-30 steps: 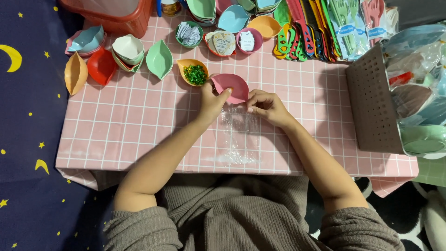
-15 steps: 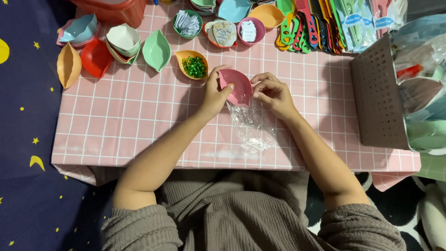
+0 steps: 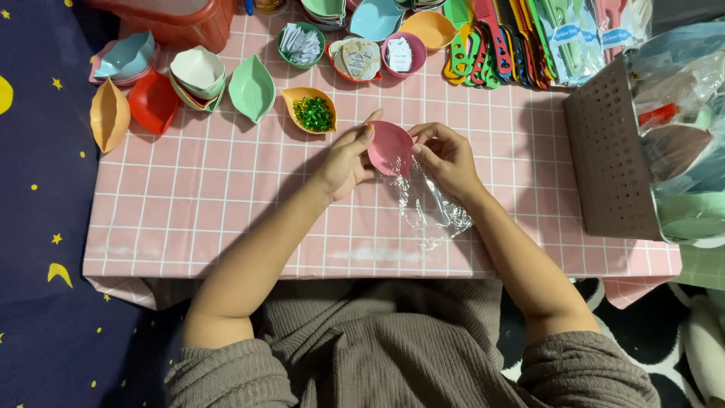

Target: Assembling sunflower components by placing leaf-shaped cutouts and green sequins into small plastic bags.

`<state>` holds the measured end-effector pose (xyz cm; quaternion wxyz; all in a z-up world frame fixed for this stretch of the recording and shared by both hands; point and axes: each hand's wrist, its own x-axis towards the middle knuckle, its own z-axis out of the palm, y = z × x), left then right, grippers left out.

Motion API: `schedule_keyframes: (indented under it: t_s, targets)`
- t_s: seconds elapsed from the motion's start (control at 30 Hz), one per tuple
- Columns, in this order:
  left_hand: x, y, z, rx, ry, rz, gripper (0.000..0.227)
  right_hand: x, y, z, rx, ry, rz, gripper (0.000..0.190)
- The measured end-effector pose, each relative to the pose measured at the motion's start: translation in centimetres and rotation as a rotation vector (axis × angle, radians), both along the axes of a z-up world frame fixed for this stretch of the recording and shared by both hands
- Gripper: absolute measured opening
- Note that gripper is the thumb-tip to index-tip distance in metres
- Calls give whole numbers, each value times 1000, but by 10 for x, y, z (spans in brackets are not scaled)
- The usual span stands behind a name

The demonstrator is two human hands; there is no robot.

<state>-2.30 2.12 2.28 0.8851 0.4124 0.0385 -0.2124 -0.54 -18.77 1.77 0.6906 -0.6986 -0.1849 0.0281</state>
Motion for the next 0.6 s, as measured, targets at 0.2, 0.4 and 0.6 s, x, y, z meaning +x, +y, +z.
schedule_keyframes:
  t_s: [0.2,0.4,0.6]
  targets:
    - [16,-4,-37,84,-59,53,42,11,-11,-14,-13,-16,34,12]
    - [17,-12,-56,46,-171,57,47,19,-18,-40,25,19,-4,14]
    - [20,-9,-61,9,-139,8,48,22,-14,-22,-16,-62,-35,17]
